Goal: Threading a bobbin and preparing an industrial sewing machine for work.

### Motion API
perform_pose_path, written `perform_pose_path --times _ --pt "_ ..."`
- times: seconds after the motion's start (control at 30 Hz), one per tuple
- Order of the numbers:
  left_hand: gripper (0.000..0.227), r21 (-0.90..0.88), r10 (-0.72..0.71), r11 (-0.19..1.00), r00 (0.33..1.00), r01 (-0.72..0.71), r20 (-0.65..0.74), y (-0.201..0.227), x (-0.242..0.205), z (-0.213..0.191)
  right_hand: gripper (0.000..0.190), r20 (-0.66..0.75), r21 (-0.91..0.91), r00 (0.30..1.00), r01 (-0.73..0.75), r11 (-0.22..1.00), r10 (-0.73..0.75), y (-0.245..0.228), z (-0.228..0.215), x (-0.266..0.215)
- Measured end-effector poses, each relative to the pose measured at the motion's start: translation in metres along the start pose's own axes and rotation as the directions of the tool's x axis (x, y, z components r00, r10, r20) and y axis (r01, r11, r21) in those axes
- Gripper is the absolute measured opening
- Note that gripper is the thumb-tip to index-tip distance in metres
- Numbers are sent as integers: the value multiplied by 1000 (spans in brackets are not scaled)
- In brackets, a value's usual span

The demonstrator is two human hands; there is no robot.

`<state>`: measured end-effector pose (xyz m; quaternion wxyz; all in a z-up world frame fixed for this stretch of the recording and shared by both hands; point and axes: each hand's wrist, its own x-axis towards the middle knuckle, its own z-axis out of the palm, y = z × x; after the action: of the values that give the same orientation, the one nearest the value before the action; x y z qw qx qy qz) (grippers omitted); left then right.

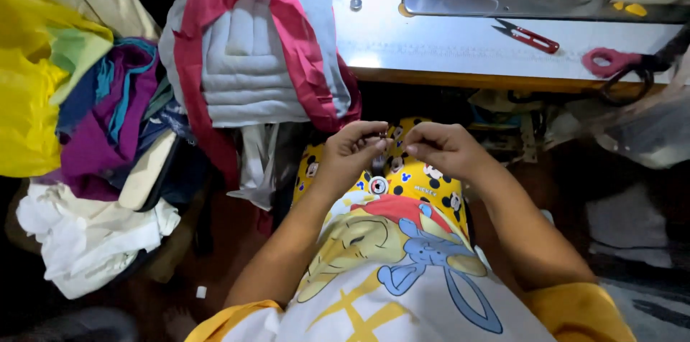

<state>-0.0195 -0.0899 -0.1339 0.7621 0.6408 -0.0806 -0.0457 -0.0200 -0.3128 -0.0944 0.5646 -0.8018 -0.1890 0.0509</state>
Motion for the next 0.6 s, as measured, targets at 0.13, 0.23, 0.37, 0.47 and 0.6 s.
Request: perform_pose_path --times 0.13,0.23,0.37,0.47,0.6 --pt "40 -28 82 996 995 -80 55 2 -12 0 6 1 166 998 66 984 -67 -22 14 9" --pt "43 -152 46 988 997 -35 68 11 -16 2 6 -29 205 997 71 976 -67 -37 19 18" --pt "47 -192 16 981 998 -3 66 16 -20 4 9 -69 10 989 129 992 -128 -46 19 24" --pt "42 -198 -33 979 997 45 67 31 -22 9 10 -101 -63 983 146 987 -152 -48 17 22" --pt "37 -208 -49 977 998 56 37 36 -27 12 12 -134 -45 985 99 994 -104 -34 16 9"
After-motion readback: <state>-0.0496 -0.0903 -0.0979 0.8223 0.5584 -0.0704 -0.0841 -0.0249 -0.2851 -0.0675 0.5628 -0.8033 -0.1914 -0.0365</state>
